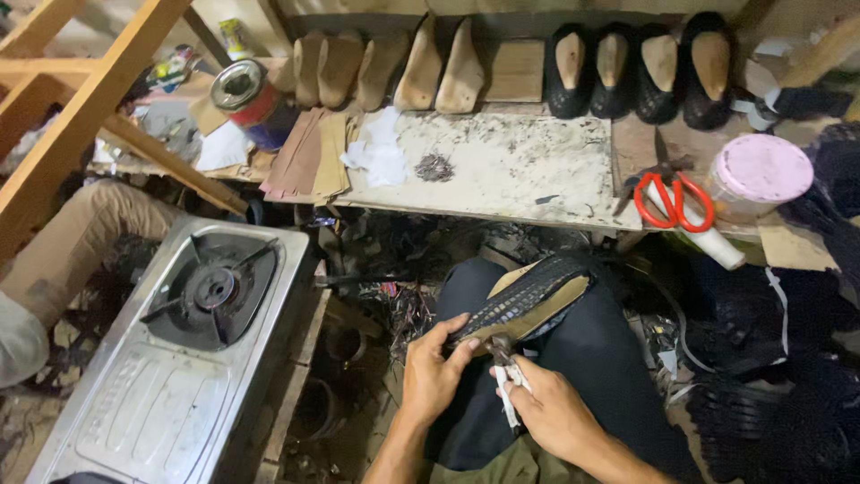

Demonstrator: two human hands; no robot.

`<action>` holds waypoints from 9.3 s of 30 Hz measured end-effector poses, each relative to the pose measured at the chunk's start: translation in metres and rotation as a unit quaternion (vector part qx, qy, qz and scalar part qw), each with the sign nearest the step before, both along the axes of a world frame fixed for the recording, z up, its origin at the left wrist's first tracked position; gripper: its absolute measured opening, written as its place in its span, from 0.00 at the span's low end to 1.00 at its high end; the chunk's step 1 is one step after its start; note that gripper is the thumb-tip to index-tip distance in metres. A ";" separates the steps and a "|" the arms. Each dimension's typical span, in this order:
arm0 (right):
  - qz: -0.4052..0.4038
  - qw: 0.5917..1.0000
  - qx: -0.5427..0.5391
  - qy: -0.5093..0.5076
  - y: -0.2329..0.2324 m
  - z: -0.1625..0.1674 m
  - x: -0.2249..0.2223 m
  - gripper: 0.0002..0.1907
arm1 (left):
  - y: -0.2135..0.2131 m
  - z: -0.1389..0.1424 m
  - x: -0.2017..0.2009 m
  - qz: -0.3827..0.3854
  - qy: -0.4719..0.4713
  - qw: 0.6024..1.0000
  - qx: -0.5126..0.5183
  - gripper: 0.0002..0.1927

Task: The person attaches a black woven shoe upper to a wooden shoe last. They position the upper, then repeatedly use a hammer to drive nails along the perimeter to secure it. The person rotates the last to work around the edges and continues hammering until the upper is fully attached.

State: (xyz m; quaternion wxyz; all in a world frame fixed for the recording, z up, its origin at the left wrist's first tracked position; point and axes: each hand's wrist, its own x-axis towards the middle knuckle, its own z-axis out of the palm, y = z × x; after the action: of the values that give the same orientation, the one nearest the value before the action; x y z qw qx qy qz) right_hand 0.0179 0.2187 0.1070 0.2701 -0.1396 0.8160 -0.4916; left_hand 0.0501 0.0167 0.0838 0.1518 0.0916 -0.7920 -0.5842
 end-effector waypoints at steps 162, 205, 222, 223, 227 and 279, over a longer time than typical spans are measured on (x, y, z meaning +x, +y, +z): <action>0.227 0.836 0.370 0.335 -0.113 0.106 -0.266 0.20 | 0.075 -0.026 -0.077 -0.226 -0.096 0.872 0.424 0.32; 0.111 0.921 0.228 0.295 0.108 0.053 -0.038 0.37 | 0.098 -0.017 -0.070 -0.341 -0.061 0.895 0.281 0.35; 0.230 0.847 0.395 0.271 0.112 0.088 -0.064 0.33 | 0.108 -0.001 -0.064 -0.326 -0.065 0.932 0.145 0.36; 0.202 0.855 0.393 0.272 0.110 0.085 -0.056 0.34 | 0.105 -0.005 -0.068 -0.347 -0.067 0.906 0.233 0.35; 0.109 0.902 0.320 0.268 0.111 0.063 -0.035 0.37 | 0.110 -0.010 -0.068 -0.298 -0.037 0.942 0.151 0.32; 0.009 0.955 0.247 0.162 0.133 0.061 -0.012 0.37 | 0.149 0.023 -0.052 -0.231 -0.006 0.970 -0.076 0.32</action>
State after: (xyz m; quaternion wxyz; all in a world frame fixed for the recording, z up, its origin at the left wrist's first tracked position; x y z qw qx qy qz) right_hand 0.0061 0.3518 0.1685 0.1650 -0.1538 0.9435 -0.2427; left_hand -0.0019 0.1654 0.1067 0.0143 -0.1021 -0.8347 -0.5409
